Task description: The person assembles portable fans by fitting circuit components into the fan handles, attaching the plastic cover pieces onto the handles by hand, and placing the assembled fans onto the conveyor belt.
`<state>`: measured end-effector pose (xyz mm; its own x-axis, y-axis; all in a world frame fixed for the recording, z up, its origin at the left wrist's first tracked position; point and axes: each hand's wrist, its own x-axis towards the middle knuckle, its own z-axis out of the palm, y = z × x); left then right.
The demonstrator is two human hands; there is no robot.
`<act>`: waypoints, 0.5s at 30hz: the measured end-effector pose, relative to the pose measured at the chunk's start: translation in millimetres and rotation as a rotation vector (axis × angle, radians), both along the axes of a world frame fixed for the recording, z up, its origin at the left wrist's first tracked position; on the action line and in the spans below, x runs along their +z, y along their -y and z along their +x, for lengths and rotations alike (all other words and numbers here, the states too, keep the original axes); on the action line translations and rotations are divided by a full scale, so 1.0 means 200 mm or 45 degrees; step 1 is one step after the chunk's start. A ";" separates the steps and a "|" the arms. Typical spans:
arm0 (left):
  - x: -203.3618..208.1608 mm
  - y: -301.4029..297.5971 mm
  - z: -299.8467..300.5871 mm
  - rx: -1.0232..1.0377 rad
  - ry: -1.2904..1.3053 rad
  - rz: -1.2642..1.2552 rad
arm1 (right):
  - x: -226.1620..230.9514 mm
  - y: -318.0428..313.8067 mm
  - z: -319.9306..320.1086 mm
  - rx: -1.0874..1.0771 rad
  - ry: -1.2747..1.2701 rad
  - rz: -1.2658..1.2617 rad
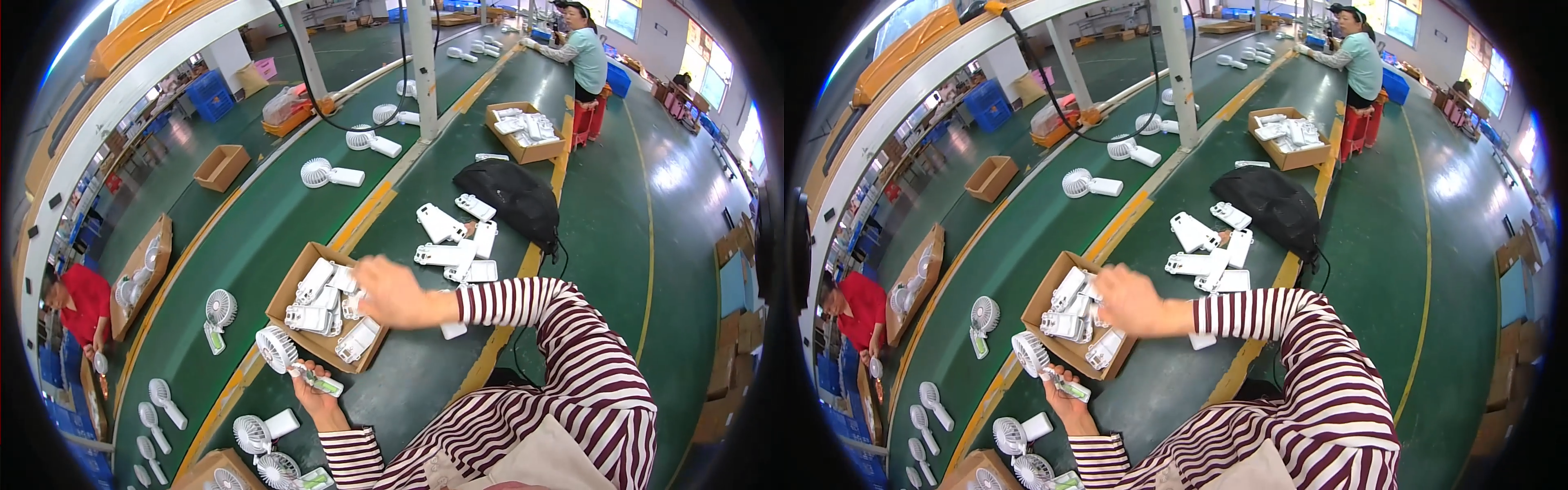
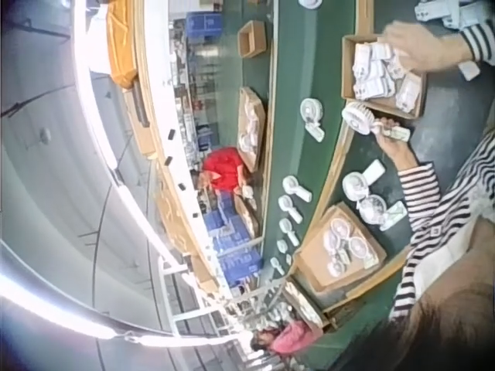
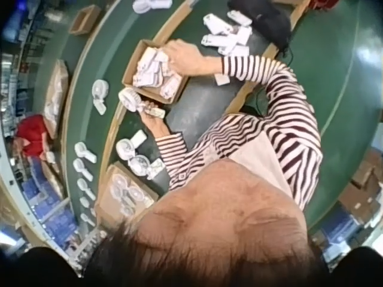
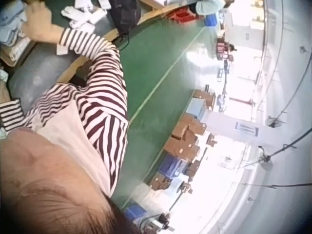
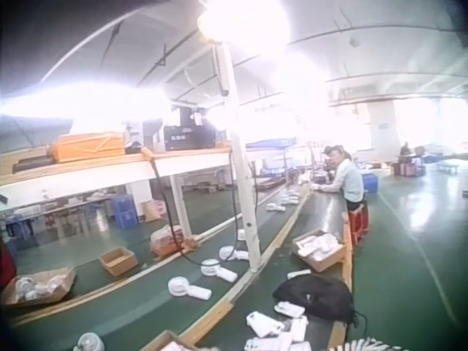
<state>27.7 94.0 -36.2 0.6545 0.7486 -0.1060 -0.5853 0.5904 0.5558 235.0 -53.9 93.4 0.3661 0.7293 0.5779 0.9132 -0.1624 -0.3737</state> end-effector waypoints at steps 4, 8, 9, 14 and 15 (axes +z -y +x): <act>0.02 -0.01 -0.02 -0.006 0.006 0.049 | -0.14 -0.06 0.24 -0.090 -0.723 -0.592; 0.01 -0.02 -0.06 0.110 -0.197 0.061 | -0.26 -0.13 0.26 0.046 -0.896 -0.676; 0.02 -0.01 -0.03 0.074 -0.164 0.059 | -0.32 -0.13 0.28 -0.005 -0.886 -0.694; 0.03 0.02 0.01 -0.033 0.074 -0.058 | -0.24 -0.08 0.25 -0.076 -1.339 -0.529; 0.04 0.03 0.01 0.037 0.009 -0.073 | -0.23 -0.09 0.26 -0.016 -1.423 -0.597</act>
